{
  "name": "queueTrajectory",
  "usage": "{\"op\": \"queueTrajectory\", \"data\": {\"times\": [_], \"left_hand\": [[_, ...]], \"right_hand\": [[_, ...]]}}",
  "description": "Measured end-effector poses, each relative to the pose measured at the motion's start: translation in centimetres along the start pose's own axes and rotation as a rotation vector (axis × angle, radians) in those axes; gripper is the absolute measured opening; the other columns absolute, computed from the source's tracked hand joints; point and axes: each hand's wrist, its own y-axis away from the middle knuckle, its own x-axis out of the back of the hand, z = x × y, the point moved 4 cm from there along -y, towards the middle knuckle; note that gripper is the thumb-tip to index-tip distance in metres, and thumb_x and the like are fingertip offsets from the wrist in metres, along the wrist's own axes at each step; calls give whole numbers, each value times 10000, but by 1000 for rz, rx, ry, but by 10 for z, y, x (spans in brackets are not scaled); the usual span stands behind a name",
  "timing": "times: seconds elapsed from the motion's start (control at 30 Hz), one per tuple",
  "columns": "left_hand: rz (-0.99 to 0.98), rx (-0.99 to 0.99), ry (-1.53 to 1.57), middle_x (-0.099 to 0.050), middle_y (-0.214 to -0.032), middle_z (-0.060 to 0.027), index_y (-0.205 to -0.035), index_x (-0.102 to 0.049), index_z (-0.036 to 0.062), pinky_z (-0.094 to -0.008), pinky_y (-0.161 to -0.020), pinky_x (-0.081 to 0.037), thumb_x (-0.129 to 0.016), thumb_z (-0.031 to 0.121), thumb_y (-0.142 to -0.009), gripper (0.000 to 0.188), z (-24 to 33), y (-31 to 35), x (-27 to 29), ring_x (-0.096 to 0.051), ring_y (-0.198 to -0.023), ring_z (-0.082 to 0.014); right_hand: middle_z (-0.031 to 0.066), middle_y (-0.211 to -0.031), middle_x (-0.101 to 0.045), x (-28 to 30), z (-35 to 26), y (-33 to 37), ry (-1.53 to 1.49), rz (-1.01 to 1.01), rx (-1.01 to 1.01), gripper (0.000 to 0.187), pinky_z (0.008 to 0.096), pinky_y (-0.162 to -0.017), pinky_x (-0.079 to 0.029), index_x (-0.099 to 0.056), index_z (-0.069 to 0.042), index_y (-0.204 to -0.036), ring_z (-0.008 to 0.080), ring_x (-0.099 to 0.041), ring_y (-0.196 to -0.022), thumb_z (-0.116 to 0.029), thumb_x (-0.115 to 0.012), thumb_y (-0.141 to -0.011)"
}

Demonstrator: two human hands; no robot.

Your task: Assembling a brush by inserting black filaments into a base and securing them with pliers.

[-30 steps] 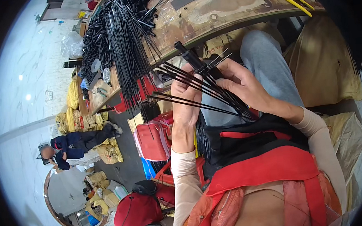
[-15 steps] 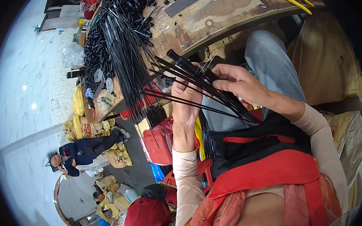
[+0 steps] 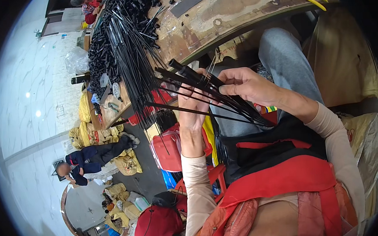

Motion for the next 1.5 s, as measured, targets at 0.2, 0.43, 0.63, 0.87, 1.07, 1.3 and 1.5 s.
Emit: {"op": "queueTrajectory", "data": {"times": [0.2, 0.43, 0.63, 0.87, 1.07, 1.3, 1.5], "left_hand": [[52, 29, -27, -595, -1059, -106, -1241, -491, -3, -317, -654, -575, -584, 44, -926, 332, 0, 2, -2, -652, -858, -208], [70, 70, 65, -579, -1034, -67, -1211, -498, 39, -302, -687, -566, -580, 93, -937, 291, 0, 5, 5, -640, -866, -195], [60, 12, 43, -581, -1063, -53, -1276, -461, 42, -306, -797, -536, -596, 188, -940, 390, -5, 1, 3, -613, -960, -182], [90, 90, 86, -608, -1058, -94, -1288, -459, 15, -287, -728, -562, -574, 144, -944, 385, -8, 0, 7, -643, -906, -203], [-151, 80, 444, -625, -1087, -41, -1351, -464, 100, -295, -888, -513, -576, 151, -955, 415, -23, -16, 7, -589, -1080, -183], [356, -284, -105, -647, -1094, -92, -1122, -562, -15, -276, -863, -480, -562, 203, -976, 262, -14, 14, -30, -607, -976, -135], [402, -262, -458, -705, -951, -91, -1017, -619, -22, -241, -788, -509, -731, 10, -824, 226, 9, 23, -58, -650, -852, -121]], "right_hand": [[82, -965, -653, 7, 3, -2, -31, -30, -32, 154, 251, -809, -515, -590, 37, -1060, 130, -640, -888, -35, -591, -924], [71, -949, -658, 3, 10, -2, -124, 0, -61, 167, 246, -809, -509, -610, 37, -1057, 111, -629, -889, -29, -620, -904], [63, -941, -659, 5, 11, 1, -6, 72, -4, 174, 229, -817, -495, -627, 40, -1046, 102, -621, -883, -35, -643, -891], [65, -955, -663, 13, 10, -6, -173, 10, -98, 177, 247, -827, -495, -637, 40, -1035, 117, -625, -890, -30, -668, -875], [46, -963, -664, -4, 10, 0, -163, 43, 64, 166, 240, -815, -494, -645, 37, -1029, 100, -621, -894, -15, -665, -872], [41, -949, -667, -2, 7, 13, 51, 414, 221, 162, 211, -794, -484, -655, 15, -1040, 83, -614, -880, -46, -660, -890], [31, -958, -646, -33, 4, 26, 117, 354, 325, 129, 223, -841, -478, -624, 7, -1028, 79, -602, -915, -39, -636, -908]]}}
